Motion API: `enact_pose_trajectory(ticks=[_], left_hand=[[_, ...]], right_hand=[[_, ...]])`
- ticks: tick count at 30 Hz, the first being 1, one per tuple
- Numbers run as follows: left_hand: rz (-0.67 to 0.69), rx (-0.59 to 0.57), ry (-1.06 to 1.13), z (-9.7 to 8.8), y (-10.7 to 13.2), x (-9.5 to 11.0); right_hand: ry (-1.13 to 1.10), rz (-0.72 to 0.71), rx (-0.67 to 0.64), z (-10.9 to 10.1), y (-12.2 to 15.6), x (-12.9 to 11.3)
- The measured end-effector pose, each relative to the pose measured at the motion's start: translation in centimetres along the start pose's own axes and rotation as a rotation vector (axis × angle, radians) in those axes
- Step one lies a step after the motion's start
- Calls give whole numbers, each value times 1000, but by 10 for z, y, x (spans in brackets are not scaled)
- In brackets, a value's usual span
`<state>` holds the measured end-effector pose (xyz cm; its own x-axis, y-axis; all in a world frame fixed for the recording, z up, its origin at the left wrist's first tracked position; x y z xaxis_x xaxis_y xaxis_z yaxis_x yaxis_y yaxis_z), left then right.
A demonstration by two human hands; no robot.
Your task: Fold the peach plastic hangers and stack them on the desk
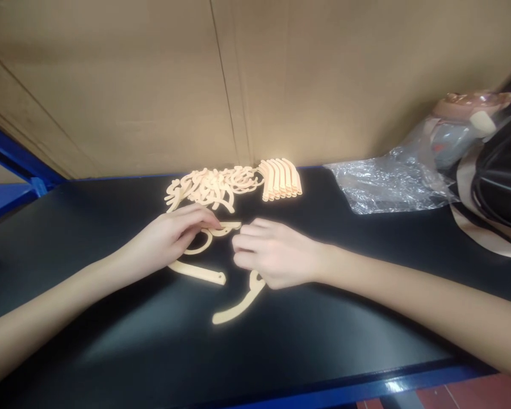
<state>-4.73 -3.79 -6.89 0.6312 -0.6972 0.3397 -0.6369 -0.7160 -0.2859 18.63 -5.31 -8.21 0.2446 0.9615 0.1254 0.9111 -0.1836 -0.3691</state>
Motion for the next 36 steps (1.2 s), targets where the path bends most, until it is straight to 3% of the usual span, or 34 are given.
enact_pose_trajectory(ticks=[5, 9, 12, 21, 31, 36], left_hand=[[-72, -9, -48, -7, 0, 4], [-121, 21, -323, -12, -1, 1], [-170, 0, -443, -12, -3, -6], [-270, 49, -440, -9, -2, -15], [-46, 117, -385, -9, -1, -2], [142, 2, -218, -9, 1, 16]], right_hand=[[39, 77, 116, 0, 0, 5], [62, 114, 232, -3, -1, 2], [75, 104, 231, -3, -1, 0], [83, 103, 237, -3, -1, 2], [264, -46, 245, 2, 7, -9], [282, 20, 182, 0, 5, -10]])
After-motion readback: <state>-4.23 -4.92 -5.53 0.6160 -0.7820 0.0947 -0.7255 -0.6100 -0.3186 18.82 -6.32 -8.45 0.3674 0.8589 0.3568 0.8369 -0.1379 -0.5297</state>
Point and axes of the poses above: each hand's wrist, its own y-axis away from the middle knuckle, its own z-axis out of the palm, x = y × z, the point moved 1 cm from there along -y, towards the middle knuckle
